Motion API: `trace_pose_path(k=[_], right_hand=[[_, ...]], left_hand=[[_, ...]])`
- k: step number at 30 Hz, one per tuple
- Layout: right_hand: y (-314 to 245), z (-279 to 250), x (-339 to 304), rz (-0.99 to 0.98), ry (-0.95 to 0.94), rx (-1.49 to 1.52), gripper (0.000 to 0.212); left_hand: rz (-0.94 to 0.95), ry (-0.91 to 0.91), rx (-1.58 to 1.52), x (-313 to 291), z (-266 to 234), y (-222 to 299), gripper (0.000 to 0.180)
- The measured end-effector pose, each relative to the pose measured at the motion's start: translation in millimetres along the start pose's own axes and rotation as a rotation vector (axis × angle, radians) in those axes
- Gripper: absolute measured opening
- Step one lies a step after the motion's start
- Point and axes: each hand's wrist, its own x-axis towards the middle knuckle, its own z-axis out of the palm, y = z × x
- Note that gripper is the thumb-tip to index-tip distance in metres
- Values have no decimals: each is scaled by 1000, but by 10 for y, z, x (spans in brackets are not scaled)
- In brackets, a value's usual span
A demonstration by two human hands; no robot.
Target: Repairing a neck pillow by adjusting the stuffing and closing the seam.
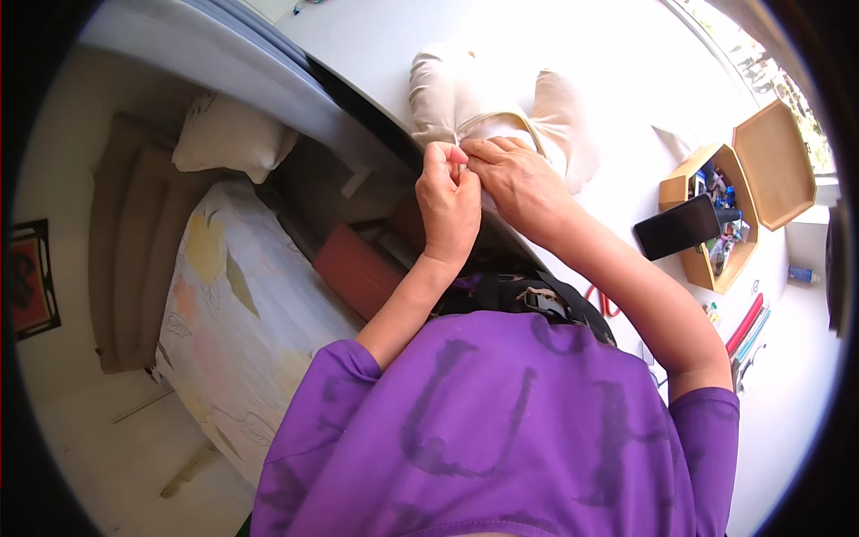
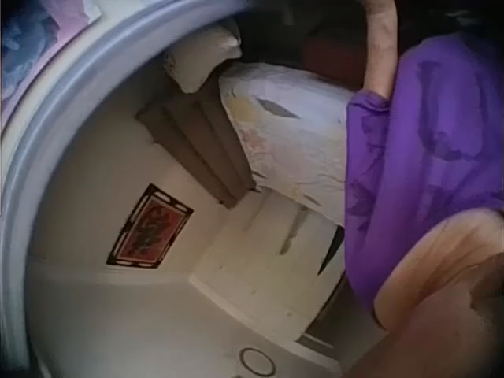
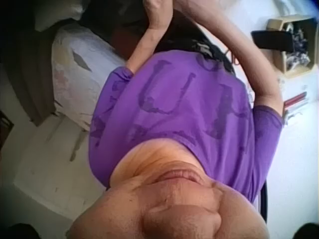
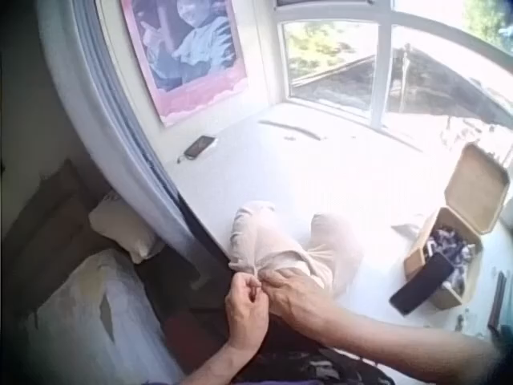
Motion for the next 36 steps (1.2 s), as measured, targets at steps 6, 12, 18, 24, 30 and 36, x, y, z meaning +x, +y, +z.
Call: trace_pose_path(k=[6, 12, 18, 24, 30, 36], right_hand=[[16, 294, 126, -15, 181, -57, 34], [148, -108, -316, 260, 485, 671, 28], [271, 197, -805, 718, 540, 573, 12], [206, 189, -682, 807, 528, 334, 10], [264, 212, -620, 750, 380, 71, 10], [379, 346, -650, 685, 367, 100, 12]], left_hand=[[-175, 31, -459, 105, -96, -218, 13], [-254, 64, -524, 56, -121, -175, 14], [-301, 58, -572, -26, -141, -155, 15], [-288, -23, -462, -124, -106, -173, 16], [-239, -110, -153, -118, -190, -132, 18], [692, -342, 652, -78, 30, 406, 40]])
